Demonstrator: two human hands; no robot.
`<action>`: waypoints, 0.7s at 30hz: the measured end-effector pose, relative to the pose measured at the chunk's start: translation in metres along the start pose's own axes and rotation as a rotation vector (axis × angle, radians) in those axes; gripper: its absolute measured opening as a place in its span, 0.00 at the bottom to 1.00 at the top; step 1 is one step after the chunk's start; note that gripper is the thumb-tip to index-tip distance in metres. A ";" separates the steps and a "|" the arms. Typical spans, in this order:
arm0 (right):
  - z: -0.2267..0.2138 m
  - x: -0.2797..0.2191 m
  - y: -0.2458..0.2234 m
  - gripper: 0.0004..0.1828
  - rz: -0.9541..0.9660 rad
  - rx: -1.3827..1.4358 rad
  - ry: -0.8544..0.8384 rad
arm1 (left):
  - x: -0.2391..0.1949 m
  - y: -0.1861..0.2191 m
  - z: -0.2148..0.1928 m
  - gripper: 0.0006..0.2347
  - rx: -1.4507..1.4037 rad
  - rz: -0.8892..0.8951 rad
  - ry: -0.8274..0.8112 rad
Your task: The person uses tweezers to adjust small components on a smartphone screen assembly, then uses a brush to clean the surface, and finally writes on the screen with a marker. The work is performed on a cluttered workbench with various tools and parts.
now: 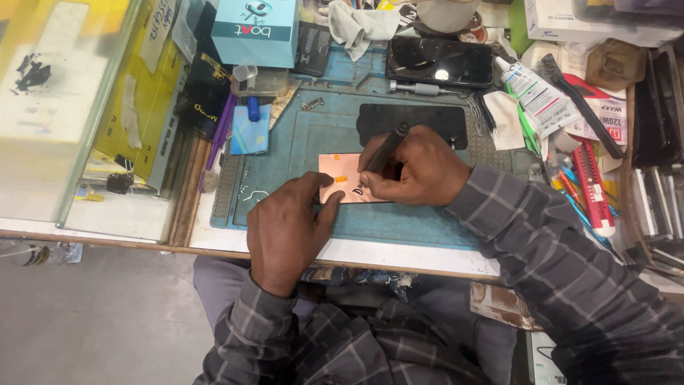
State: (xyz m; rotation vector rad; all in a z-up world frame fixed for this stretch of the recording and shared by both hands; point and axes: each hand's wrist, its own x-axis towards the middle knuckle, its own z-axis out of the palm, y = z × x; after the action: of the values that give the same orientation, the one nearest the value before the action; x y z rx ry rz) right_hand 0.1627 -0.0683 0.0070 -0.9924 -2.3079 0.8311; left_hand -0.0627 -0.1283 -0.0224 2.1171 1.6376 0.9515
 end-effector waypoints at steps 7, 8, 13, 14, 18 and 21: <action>0.001 0.000 0.000 0.07 -0.006 0.034 0.011 | 0.000 0.000 0.000 0.10 -0.004 0.009 0.008; 0.001 0.000 0.000 0.07 -0.011 0.007 0.016 | 0.000 0.000 0.000 0.10 0.000 0.009 0.007; 0.001 0.000 0.002 0.07 -0.011 -0.004 0.035 | 0.000 0.001 0.000 0.10 0.009 -0.011 -0.005; 0.002 0.000 0.003 0.07 -0.014 0.001 0.052 | 0.000 0.000 0.000 0.10 0.010 -0.003 0.001; 0.001 0.000 0.006 0.06 0.009 -0.097 0.029 | -0.001 0.000 0.001 0.10 0.020 -0.003 0.002; 0.001 0.001 0.007 0.07 -0.017 -0.029 0.029 | -0.001 -0.001 0.000 0.10 0.021 0.007 0.012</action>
State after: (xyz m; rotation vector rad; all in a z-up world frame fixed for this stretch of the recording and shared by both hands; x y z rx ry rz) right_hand 0.1648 -0.0639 0.0020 -0.9894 -2.3063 0.7741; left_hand -0.0631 -0.1289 -0.0235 2.1366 1.6540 0.9553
